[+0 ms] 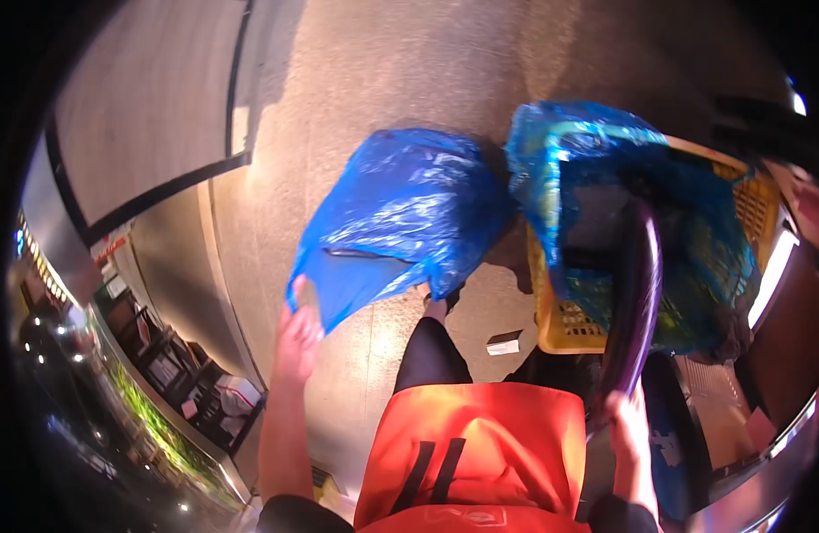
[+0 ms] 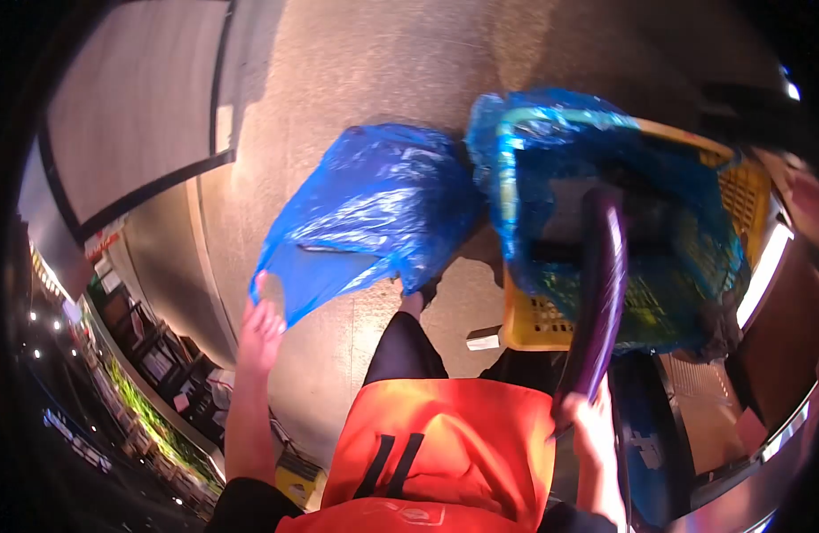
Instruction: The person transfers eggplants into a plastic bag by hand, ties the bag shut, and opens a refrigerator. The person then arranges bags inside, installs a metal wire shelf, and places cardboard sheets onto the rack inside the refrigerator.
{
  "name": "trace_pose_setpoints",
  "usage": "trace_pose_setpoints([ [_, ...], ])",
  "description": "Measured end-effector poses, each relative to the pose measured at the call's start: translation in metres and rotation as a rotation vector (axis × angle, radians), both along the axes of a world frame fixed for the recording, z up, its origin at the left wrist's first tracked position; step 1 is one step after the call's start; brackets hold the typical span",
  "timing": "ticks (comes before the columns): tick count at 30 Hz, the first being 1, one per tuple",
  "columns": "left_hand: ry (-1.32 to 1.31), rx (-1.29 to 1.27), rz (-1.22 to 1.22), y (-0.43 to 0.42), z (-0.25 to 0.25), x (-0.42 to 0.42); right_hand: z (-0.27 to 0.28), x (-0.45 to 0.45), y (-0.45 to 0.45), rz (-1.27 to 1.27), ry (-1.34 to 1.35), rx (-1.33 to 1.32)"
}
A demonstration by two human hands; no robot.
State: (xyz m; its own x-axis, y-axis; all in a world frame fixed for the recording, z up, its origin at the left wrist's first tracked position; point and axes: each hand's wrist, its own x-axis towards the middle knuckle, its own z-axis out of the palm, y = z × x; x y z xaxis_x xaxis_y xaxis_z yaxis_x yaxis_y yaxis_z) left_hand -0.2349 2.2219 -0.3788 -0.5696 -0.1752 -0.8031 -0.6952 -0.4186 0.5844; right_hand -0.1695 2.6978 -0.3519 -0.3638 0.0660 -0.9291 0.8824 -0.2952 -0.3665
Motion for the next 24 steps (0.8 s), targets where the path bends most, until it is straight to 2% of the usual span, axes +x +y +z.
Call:
trace_pose_setpoints([
  [1,0.002,0.021,-0.053,-0.002,-0.001,0.001,0.015,0.008,-0.015,0.181,0.085,0.107],
  [2,0.011,0.049,-0.039,-0.005,0.0,-0.001,0.034,0.013,-0.03,0.292,0.047,0.119],
  [4,0.022,0.114,-0.018,-0.007,0.002,-0.001,0.047,0.022,-0.037,0.856,0.277,0.258],
  [7,0.018,0.16,-0.044,-0.019,-0.002,0.009,0.03,-0.008,-0.069,0.991,0.502,-0.056],
  [9,0.018,0.207,-0.037,-0.027,0.0,0.013,-0.002,-0.038,-0.1,1.107,0.486,-0.353],
  [10,0.02,0.233,-0.037,-0.03,0.0,0.015,-0.031,-0.04,-0.117,1.194,0.476,-0.41],
  [13,-0.032,0.152,-0.008,-0.046,0.0,0.018,-0.098,-0.059,-0.169,1.282,0.501,-0.437],
  [14,-0.027,0.143,0.026,-0.053,-0.001,0.02,-0.121,-0.061,-0.18,1.253,0.596,-0.427],
  [16,0.002,0.218,0.01,-0.065,-0.007,0.025,-0.145,-0.069,-0.188,1.194,0.759,-0.264],
  [21,0.047,0.31,-0.075,-0.064,-0.011,0.019,-0.169,-0.074,-0.191,1.057,0.666,0.196],
  [24,0.054,0.376,-0.12,-0.051,-0.01,0.012,-0.175,-0.081,-0.217,1.123,0.84,0.506],
])
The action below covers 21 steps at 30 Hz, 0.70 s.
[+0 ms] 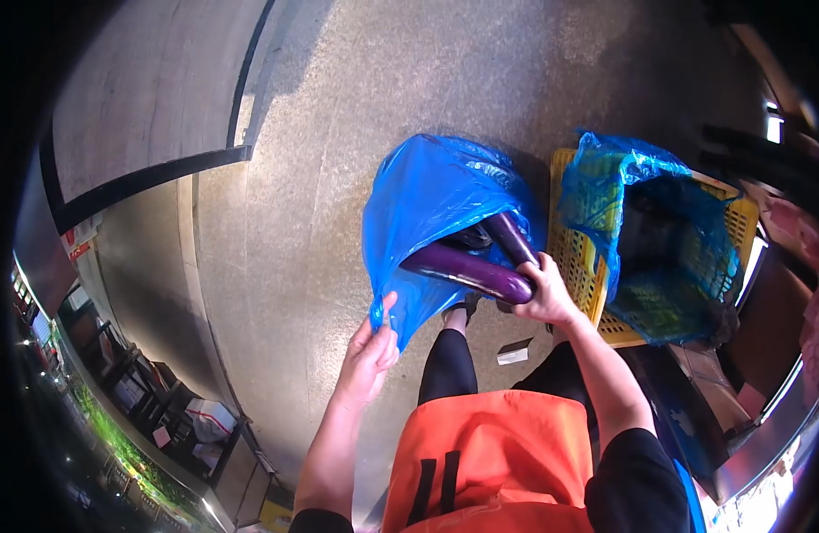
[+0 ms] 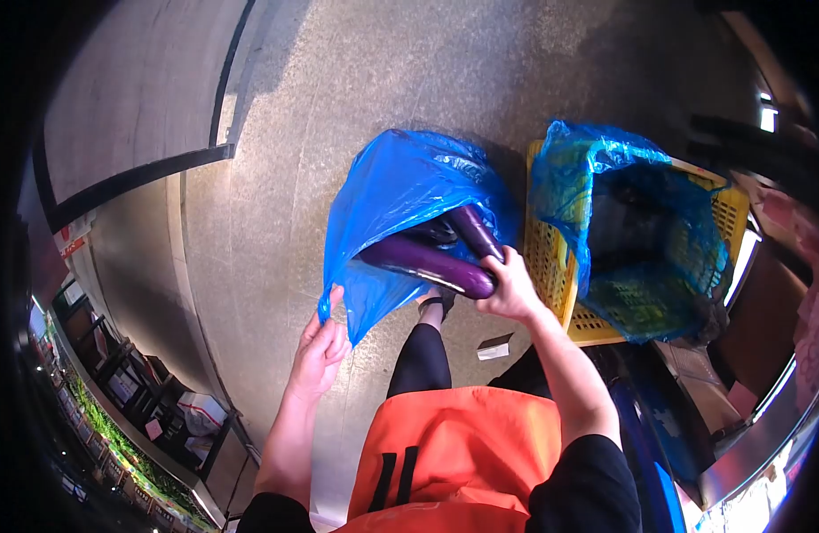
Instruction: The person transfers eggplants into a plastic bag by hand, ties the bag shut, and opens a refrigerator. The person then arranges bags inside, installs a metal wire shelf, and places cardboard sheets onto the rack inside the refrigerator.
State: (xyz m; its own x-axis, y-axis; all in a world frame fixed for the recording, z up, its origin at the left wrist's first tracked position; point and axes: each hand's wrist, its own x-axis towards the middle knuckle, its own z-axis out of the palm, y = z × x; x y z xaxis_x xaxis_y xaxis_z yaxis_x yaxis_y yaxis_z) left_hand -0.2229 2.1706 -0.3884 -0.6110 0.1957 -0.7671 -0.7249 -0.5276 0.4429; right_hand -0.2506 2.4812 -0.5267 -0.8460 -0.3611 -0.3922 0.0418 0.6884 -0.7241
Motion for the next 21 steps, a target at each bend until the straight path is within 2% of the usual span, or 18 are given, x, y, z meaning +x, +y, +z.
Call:
trace_pose_setpoints([
  [4,0.002,-0.035,-0.037,0.009,-0.001,0.001,-0.016,-0.01,-0.069,0.004,0.057,-0.003],
  [5,-0.099,-0.138,-0.018,0.01,0.005,-0.003,-0.015,-0.022,-0.088,0.02,-0.103,0.063],
  [6,-0.079,-0.093,0.105,-0.001,0.003,-0.002,-0.02,-0.028,-0.098,-0.008,-0.05,0.124],
  [8,0.002,-0.11,0.106,-0.014,0.002,-0.001,-0.045,-0.037,-0.094,0.075,0.013,0.172],
  [12,0.018,-0.096,0.07,-0.015,0.001,0.002,-0.053,-0.041,-0.056,0.164,0.006,0.17],
  [14,0.034,-0.095,0.069,-0.013,-0.001,0.0,-0.065,-0.039,-0.023,0.048,-0.009,0.032],
  [16,0.025,-0.098,0.092,-0.008,-0.001,-0.003,-0.056,-0.033,0.009,0.123,-0.1,0.498],
  [17,0.023,-0.089,0.102,-0.007,-0.001,-0.005,-0.067,-0.02,0.023,0.218,-0.149,0.641],
  [18,0.018,-0.081,0.111,-0.006,0.0,-0.006,-0.036,-0.03,0.022,0.474,-0.31,0.739],
  [20,0.007,-0.118,0.148,-0.004,0.004,-0.01,-0.048,0.015,0.034,0.642,0.066,0.877],
  [21,0.006,-0.125,0.168,-0.003,0.006,-0.012,-0.022,0.023,0.033,0.679,0.098,0.902],
])
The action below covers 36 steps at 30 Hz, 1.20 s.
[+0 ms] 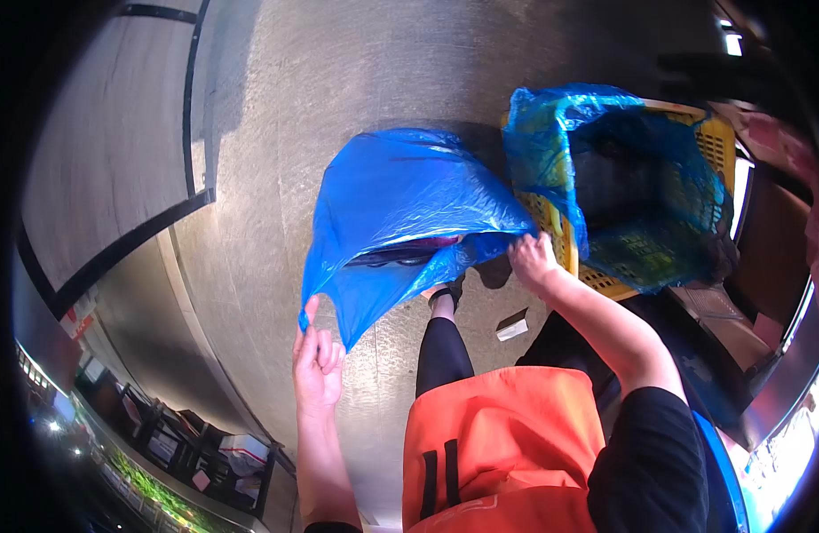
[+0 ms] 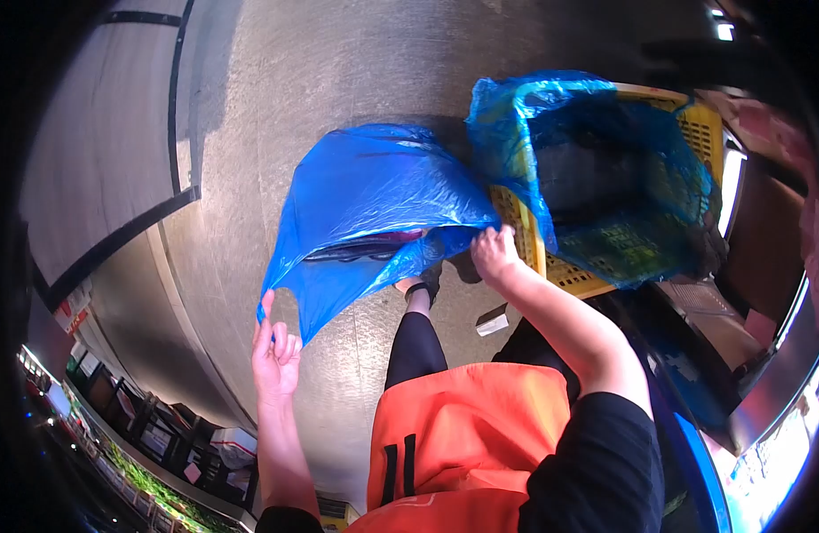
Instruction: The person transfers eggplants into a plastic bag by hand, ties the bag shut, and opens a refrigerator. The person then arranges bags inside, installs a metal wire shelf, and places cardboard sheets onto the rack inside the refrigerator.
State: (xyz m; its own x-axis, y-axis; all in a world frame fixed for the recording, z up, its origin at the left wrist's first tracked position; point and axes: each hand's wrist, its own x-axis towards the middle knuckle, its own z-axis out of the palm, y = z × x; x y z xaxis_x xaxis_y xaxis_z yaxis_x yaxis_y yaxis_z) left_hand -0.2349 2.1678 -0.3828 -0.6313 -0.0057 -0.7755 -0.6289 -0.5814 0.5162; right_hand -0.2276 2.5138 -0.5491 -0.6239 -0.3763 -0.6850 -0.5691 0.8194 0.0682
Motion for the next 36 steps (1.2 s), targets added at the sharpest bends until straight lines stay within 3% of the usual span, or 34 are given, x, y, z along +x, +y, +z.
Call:
trace_pose_setpoints([
  [1,0.002,-0.006,0.021,0.002,0.002,-0.003,0.027,-0.009,0.003,-0.023,-0.179,-0.093],
  [3,0.001,-0.017,0.013,0.006,0.004,0.0,0.067,-0.019,0.028,-0.028,-0.178,-0.28],
  [6,-0.021,-0.066,-0.007,0.018,0.015,0.006,0.124,-0.058,0.062,-0.114,-0.27,-0.779],
  [10,-0.028,-0.13,0.038,0.036,0.043,0.014,0.17,-0.079,0.1,-0.33,-0.37,-0.868],
  [13,-0.076,-0.194,0.081,0.063,0.064,0.01,0.157,-0.068,0.111,-0.519,-0.191,-1.078],
  [17,-0.164,-0.221,0.093,0.069,0.049,0.014,0.14,-0.061,0.108,-0.649,-0.139,-1.347],
  [19,-0.207,-0.288,0.147,0.077,0.044,0.016,0.138,-0.062,0.111,-0.571,-0.114,-1.306],
  [23,-0.215,-0.322,0.11,0.086,0.038,0.018,0.113,-0.061,0.142,-0.756,0.078,-1.437],
  [25,-0.218,-0.341,0.099,0.097,0.035,0.012,0.075,-0.059,0.173,-1.062,0.027,-1.517],
  [26,-0.208,-0.356,0.078,0.101,0.032,0.012,0.052,-0.054,0.187,-1.581,-0.267,-1.467],
  [27,-0.201,-0.371,0.058,0.106,0.028,0.011,0.008,-0.052,0.205,-1.674,-0.13,-1.479],
  [28,-0.228,-0.425,0.092,0.116,0.026,0.009,-0.03,-0.05,0.227,-1.828,-0.069,-1.317],
  [31,-0.179,-0.365,0.021,0.119,0.019,0.012,-0.162,-0.049,0.29,-2.495,0.095,-1.062],
  [32,-0.209,-0.219,0.017,0.136,0.031,0.0,-0.211,-0.053,0.312,-2.701,0.165,-1.009],
  [33,-0.406,-0.608,0.091,0.181,0.03,-0.025,-0.246,-0.062,0.336,-2.704,0.198,-0.979],
  [34,-0.411,-0.618,0.1,0.181,0.028,-0.026,-0.277,-0.073,0.35,-2.706,0.224,-0.952],
  [36,-0.406,-0.677,0.157,0.188,0.022,-0.031,-0.297,-0.108,0.355,-2.743,0.518,-0.748],
])
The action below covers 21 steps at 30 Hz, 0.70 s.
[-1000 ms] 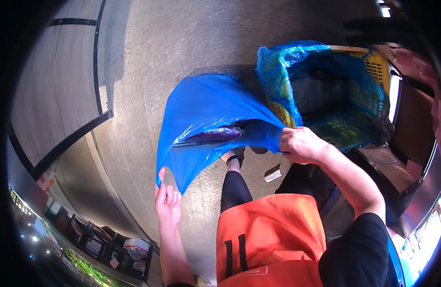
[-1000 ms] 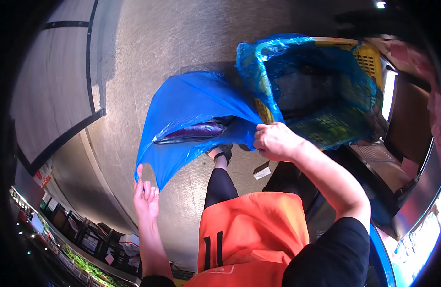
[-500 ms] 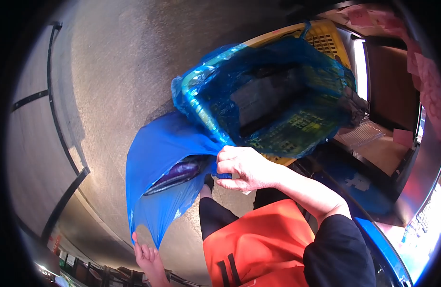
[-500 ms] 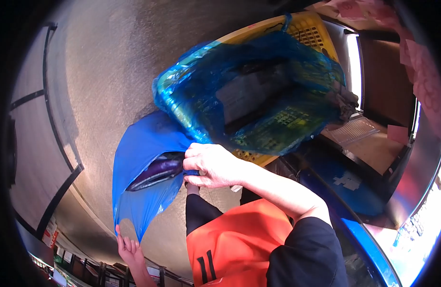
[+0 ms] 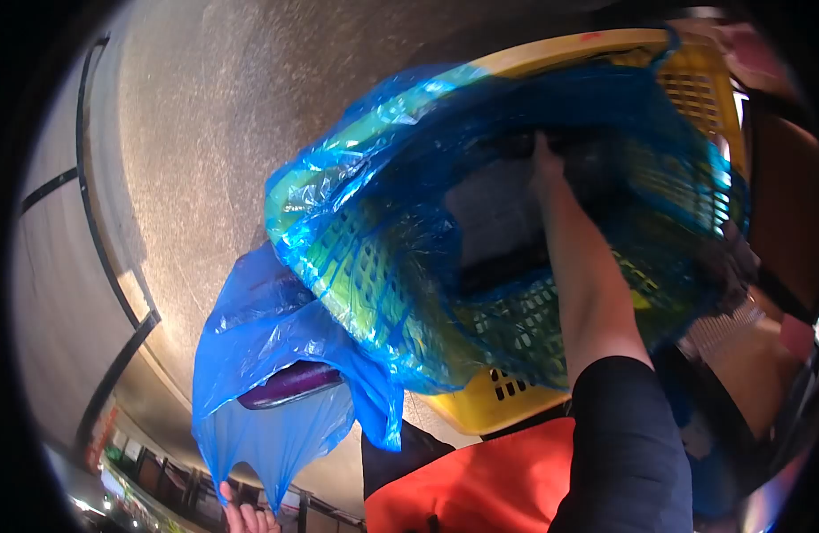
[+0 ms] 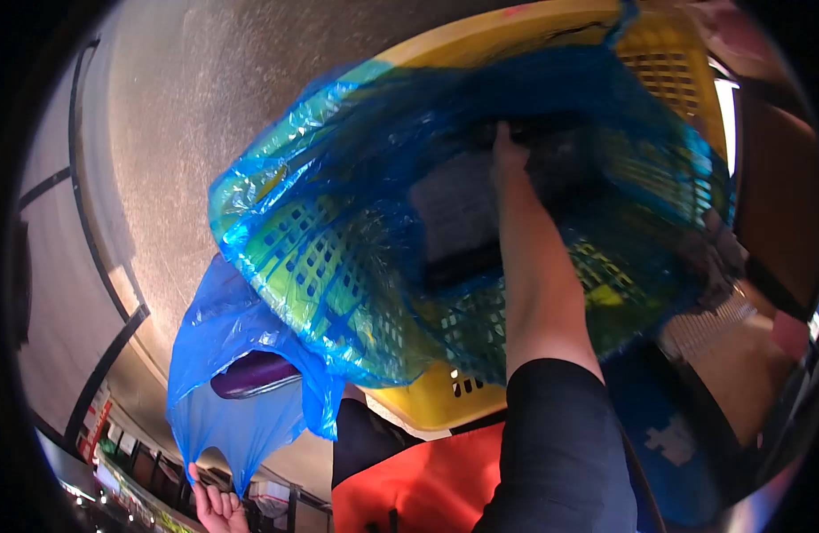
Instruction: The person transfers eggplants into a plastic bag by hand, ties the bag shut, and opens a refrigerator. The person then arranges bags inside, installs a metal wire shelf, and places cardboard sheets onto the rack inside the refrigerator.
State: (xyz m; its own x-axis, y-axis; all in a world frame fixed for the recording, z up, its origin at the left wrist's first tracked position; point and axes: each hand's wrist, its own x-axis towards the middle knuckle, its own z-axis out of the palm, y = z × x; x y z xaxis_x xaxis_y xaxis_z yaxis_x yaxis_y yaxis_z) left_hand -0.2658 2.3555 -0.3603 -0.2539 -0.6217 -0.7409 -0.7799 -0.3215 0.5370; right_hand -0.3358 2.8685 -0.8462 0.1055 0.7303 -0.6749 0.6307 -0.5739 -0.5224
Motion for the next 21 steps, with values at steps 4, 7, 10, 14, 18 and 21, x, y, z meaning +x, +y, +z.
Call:
trace_pose_setpoints([
  [4,-0.003,-0.049,-0.01,0.002,-0.006,-0.002,-0.011,-0.007,0.005,-0.045,0.282,-0.158],
  [7,0.146,0.052,0.003,-0.022,-0.013,0.015,0.048,0.0,-0.004,-0.078,0.251,-0.193],
  [10,0.162,0.102,0.002,-0.032,-0.014,0.022,0.099,0.04,0.02,-0.063,0.434,-0.291],
  [14,0.173,0.291,-0.091,-0.048,-0.011,0.026,0.222,0.087,0.03,-0.001,0.462,-0.529],
  [18,0.154,0.394,-0.088,-0.059,-0.007,0.027,0.351,0.155,-0.037,0.104,0.311,-0.535],
  [21,0.244,0.54,-0.133,-0.077,-0.009,0.035,0.45,0.226,-0.102,0.153,0.237,-0.576],
])
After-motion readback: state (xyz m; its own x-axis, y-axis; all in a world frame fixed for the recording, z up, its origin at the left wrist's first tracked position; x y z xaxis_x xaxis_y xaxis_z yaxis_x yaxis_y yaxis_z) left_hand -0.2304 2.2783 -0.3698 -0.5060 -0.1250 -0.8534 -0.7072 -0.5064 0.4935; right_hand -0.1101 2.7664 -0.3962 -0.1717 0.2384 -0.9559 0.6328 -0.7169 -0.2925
